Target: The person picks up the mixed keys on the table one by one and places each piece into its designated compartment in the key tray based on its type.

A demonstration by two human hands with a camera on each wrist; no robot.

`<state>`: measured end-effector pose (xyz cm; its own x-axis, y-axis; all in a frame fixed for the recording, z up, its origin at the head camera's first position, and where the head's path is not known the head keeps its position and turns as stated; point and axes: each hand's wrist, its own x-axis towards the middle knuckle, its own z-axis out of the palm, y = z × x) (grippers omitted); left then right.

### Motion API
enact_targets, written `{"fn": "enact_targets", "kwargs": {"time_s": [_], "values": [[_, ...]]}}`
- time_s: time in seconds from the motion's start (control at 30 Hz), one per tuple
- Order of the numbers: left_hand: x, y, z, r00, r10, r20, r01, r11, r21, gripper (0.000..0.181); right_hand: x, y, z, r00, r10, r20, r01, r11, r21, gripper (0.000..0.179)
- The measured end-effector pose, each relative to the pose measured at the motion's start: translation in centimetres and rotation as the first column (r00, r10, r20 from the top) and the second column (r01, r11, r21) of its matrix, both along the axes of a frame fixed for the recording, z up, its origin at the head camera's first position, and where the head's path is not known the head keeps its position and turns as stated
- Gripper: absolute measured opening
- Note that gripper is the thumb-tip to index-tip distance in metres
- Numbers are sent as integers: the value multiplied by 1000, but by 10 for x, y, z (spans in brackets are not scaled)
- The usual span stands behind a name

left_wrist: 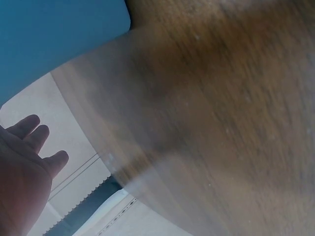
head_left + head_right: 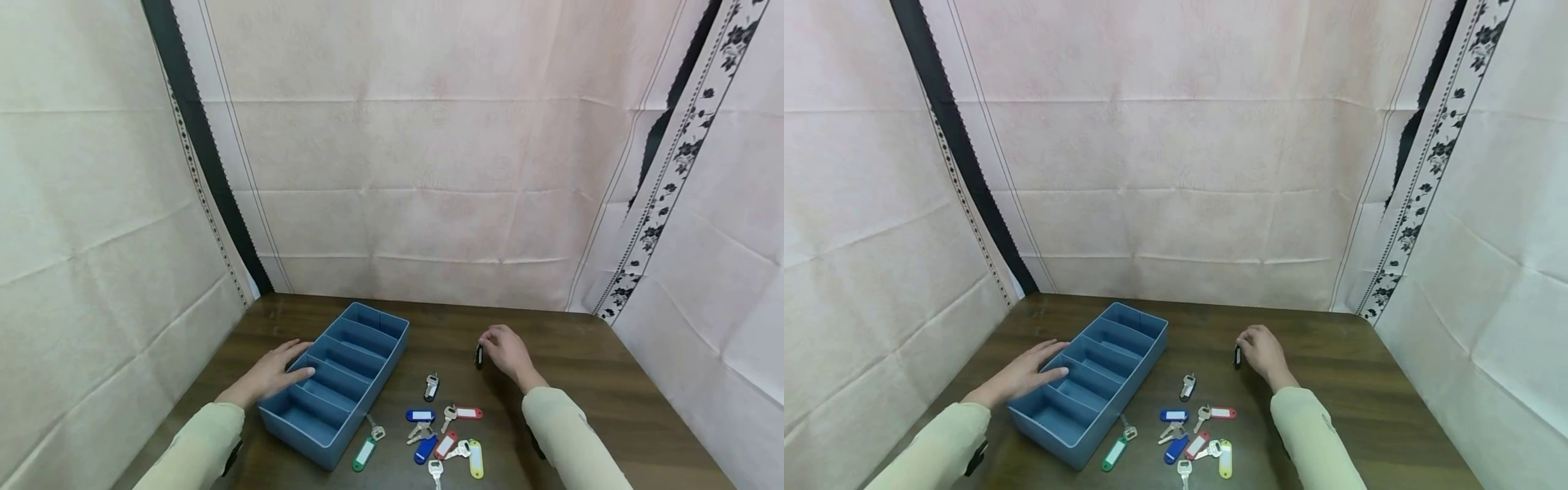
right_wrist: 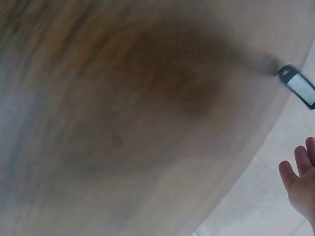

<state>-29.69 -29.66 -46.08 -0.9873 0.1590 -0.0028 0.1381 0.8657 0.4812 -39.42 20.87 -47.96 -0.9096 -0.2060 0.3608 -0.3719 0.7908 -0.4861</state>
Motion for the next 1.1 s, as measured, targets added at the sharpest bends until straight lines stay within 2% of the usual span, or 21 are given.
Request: {"fn": "enact_targets", "kwargs": {"time_s": [0.33, 0.5, 0.63, 1.1], "values": [[-1, -3, -3, 1000, -3, -7, 3, 1000, -4, 74, -3, -27, 25, 1000, -30, 0, 29, 992, -126, 16], [0, -2, -2, 1000, -2, 9, 1, 1000, 4, 73, -3, -48, 37, 998, -30, 51, 40, 975, -220, 19], [0, -3, -2, 1000, 6, 10, -6, 1000, 13, 73, -3, -66, 45, 998, -35, 61, 50, 959, -279, 20], [3, -1, -1, 1000, -9, -6, 9, 1000, 6, 72, -3, -126, 64, 998, 3, 67, 22, 925, -379, 22]]}}
